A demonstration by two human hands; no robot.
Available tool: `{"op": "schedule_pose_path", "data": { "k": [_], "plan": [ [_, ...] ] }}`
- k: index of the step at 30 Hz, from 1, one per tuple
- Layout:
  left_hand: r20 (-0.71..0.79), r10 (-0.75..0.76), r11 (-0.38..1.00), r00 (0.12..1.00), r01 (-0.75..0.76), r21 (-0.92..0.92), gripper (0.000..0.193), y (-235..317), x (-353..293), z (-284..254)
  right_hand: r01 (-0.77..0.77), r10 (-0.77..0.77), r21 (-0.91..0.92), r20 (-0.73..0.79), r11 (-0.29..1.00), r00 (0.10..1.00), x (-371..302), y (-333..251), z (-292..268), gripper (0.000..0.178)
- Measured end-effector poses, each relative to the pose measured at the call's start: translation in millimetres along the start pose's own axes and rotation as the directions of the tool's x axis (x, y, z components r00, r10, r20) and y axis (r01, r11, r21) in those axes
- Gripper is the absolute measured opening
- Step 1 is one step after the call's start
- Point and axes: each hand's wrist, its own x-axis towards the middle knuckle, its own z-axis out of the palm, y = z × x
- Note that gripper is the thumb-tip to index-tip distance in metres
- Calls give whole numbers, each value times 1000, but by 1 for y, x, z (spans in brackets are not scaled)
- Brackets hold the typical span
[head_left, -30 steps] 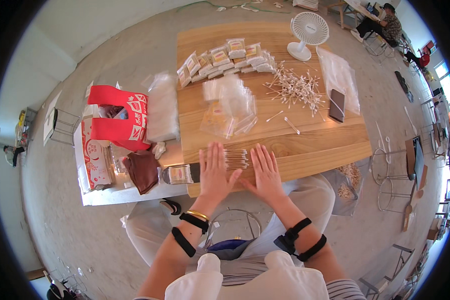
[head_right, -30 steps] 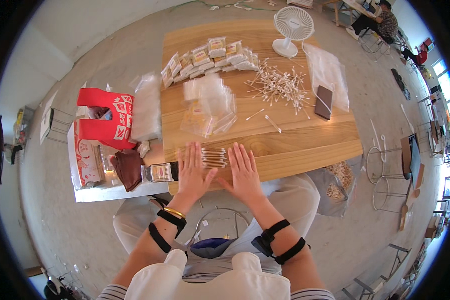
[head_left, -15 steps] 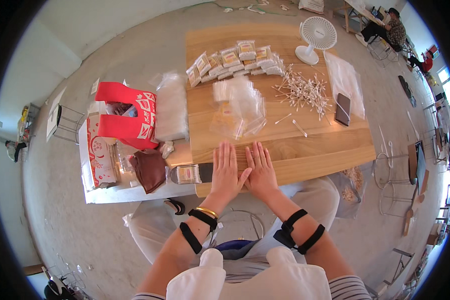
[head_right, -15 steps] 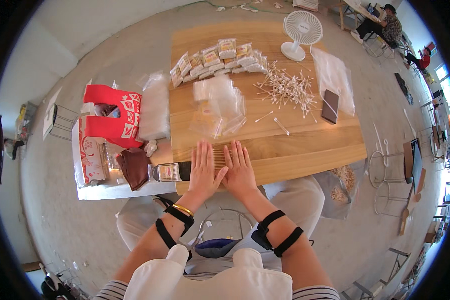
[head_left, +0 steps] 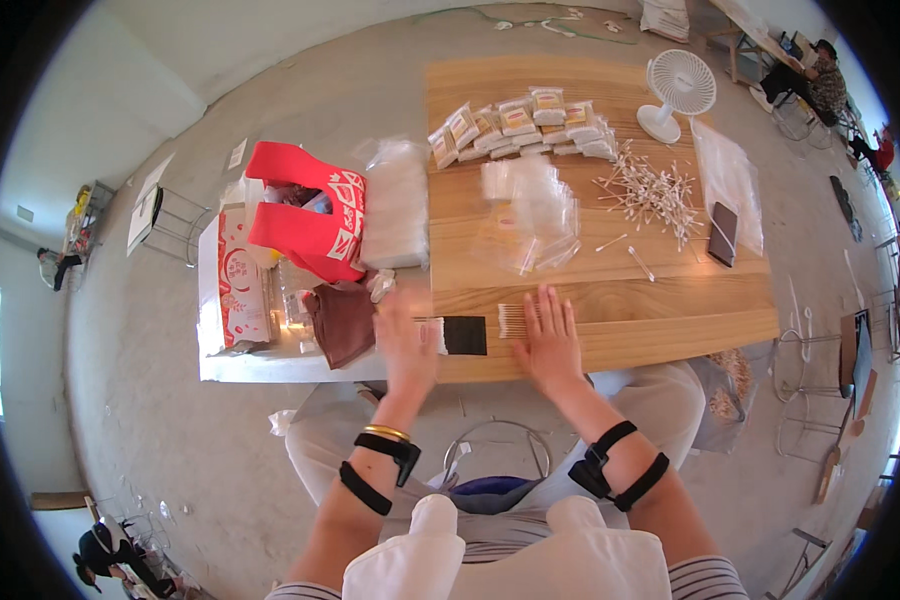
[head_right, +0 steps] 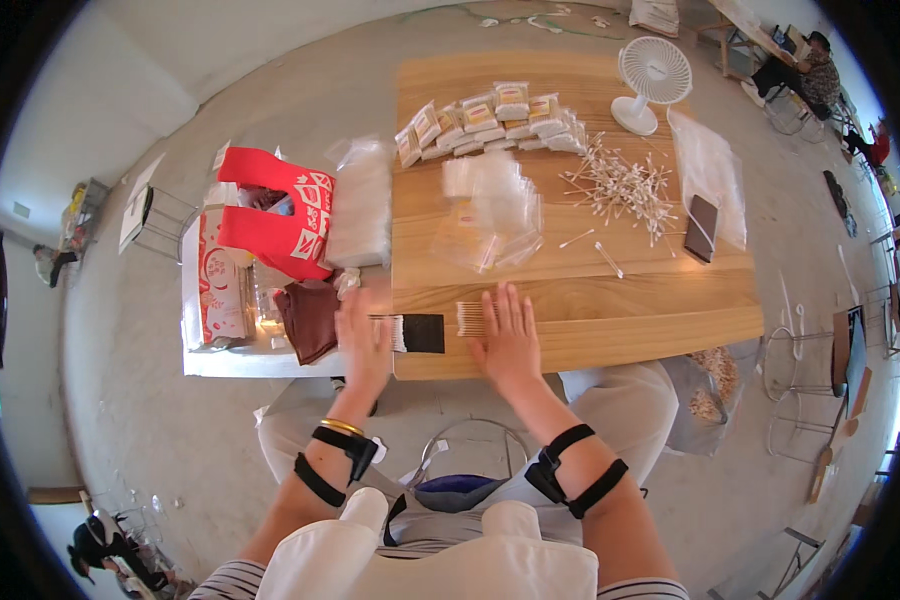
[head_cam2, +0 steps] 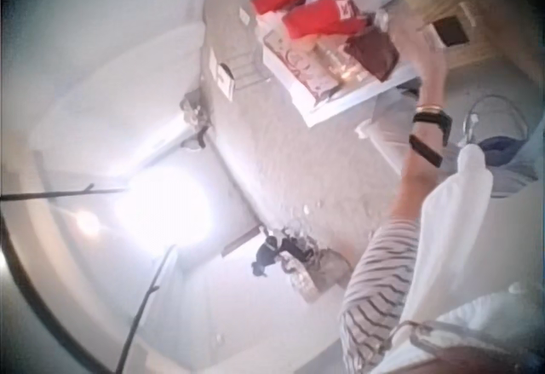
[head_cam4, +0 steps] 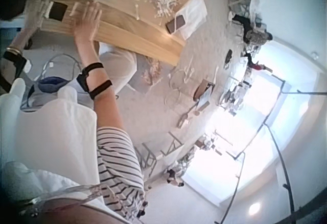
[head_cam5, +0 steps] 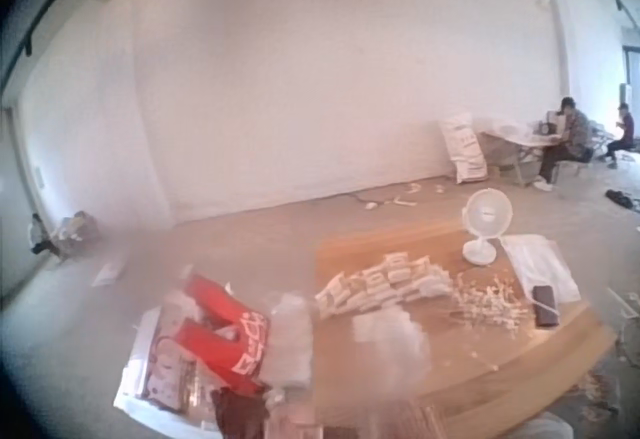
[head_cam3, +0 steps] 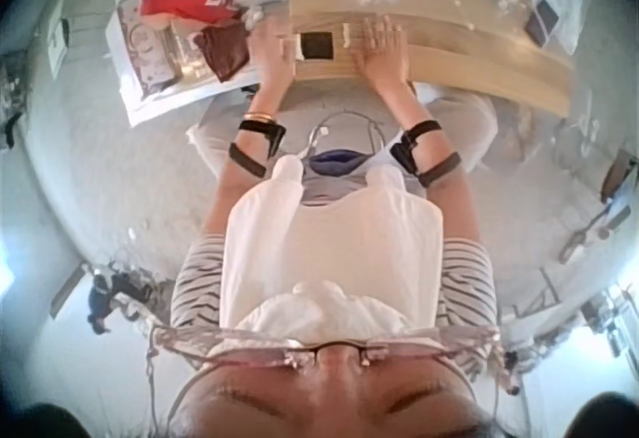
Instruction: The person gathers cotton swabs by hand, aligns them into a row, and slides them into a small plastic bag before placing a small paper label inside the bag.
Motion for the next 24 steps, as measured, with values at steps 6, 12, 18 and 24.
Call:
{"op": "schedule_pose_path", "data": {
  "k": [6,12,18,24],
  "plan": [
    [171,-537,775,826,563,-288,44,-51,8,12,114,-113,52,-14,992,993,8,-53,20,78],
    [247,-686,549,685,709,-443,53,-58,5,41,123,-122,50,-24,991,992,8,-69,21,79],
    [304,-693,376,654,687,-622,42,-63,1,50,132,-130,34,-46,991,990,13,-89,24,81],
    [191,-605,613,773,604,-509,51,-58,4,45,95,-100,191,18,977,995,18,-104,22,97]
  ]
}}
